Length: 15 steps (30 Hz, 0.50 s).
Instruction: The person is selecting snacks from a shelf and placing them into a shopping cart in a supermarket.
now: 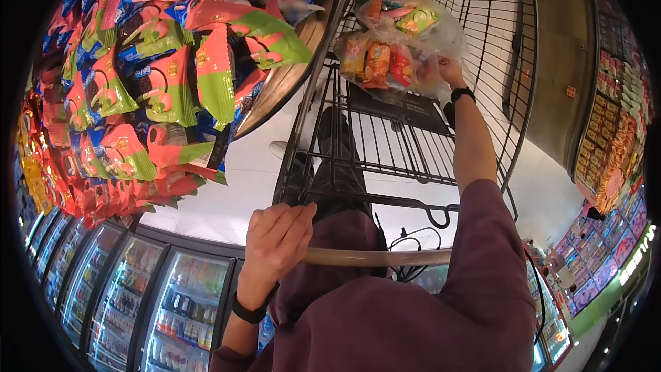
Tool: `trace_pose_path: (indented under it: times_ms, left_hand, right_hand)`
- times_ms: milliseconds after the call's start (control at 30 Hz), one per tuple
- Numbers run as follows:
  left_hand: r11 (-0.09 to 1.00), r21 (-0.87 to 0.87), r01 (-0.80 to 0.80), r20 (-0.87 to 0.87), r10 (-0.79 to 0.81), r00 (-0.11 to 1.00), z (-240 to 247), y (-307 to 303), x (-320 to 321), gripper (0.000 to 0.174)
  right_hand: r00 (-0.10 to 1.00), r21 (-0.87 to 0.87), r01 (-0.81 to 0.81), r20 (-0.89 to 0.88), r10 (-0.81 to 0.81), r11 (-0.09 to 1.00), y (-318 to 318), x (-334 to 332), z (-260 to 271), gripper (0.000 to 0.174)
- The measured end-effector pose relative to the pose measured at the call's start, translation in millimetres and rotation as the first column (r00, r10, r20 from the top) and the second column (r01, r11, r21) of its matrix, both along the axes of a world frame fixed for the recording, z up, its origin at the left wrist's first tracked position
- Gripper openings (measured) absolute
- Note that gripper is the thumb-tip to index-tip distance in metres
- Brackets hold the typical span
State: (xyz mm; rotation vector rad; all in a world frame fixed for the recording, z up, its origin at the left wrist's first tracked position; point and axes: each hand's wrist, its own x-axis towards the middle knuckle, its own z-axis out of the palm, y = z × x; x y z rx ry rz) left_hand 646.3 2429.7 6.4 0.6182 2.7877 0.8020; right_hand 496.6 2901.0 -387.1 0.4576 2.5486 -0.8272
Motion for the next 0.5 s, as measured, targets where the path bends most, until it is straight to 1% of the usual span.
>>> trace_pose_path:
  times_ms: [67,167,267,300,367,400,433,467,500]
  left_hand:
    - [1.0,-0.001,-0.004,-0.003,0.004,1.0,-0.4,0.5,-0.2,0.039]
    - [1.0,-0.026,-0.002,0.007,0.002,1.0,1.1,1.0,1.2,0.039]
    - [0.999,-0.033,-0.003,0.006,0.004,1.0,0.2,1.0,0.6,0.039]
    - [1.0,-0.028,-0.005,0.005,0.005,1.0,0.2,1.3,1.2,0.039]
    - [1.0,-0.02,-0.008,0.011,0.008,1.0,-0.1,1.3,1.2,0.039]
    - [1.0,-0.013,-0.01,0.012,0.01,1.0,0.9,1.2,0.9,0.04]
    - [1.0,-0.009,-0.008,0.013,0.008,1.0,1.8,1.1,1.1,0.04]
    - [1.0,-0.004,-0.008,0.005,0.008,1.0,0.7,1.4,0.5,0.04]
    - [1.0,0.001,-0.008,-0.001,0.008,1.0,1.4,1.4,0.4,0.04]
  right_hand:
    - [0.997,0.014,0.024,-0.07,-0.023,1.0,-1.5,-2.1,-22.6,0.041]
    - [0.991,0.113,0.038,-0.13,-0.023,0.993,2.0,3.8,-70.4,0.049]
    - [0.985,0.009,0.161,-0.063,-0.16,0.987,8.6,9.3,-122.7,0.055]
    - [0.996,0.101,0.069,-0.061,-0.063,0.993,7.6,9.8,-121.1,0.055]
    - [0.991,0.282,-0.116,-0.033,0.131,0.952,1.6,6.1,-93.9,0.054]
    - [1.0,0.206,-0.008,-0.021,0.012,0.978,-6.1,5.5,-59.4,0.051]
    - [0.994,0.133,0.106,-0.003,-0.106,0.986,-18.6,5.7,-7.8,0.048]
    - [0.975,0.059,0.219,0.013,-0.22,0.974,-26.0,0.9,26.5,0.045]
    - [0.975,0.047,0.178,0.125,-0.183,0.983,-17.7,0.3,35.3,0.041]
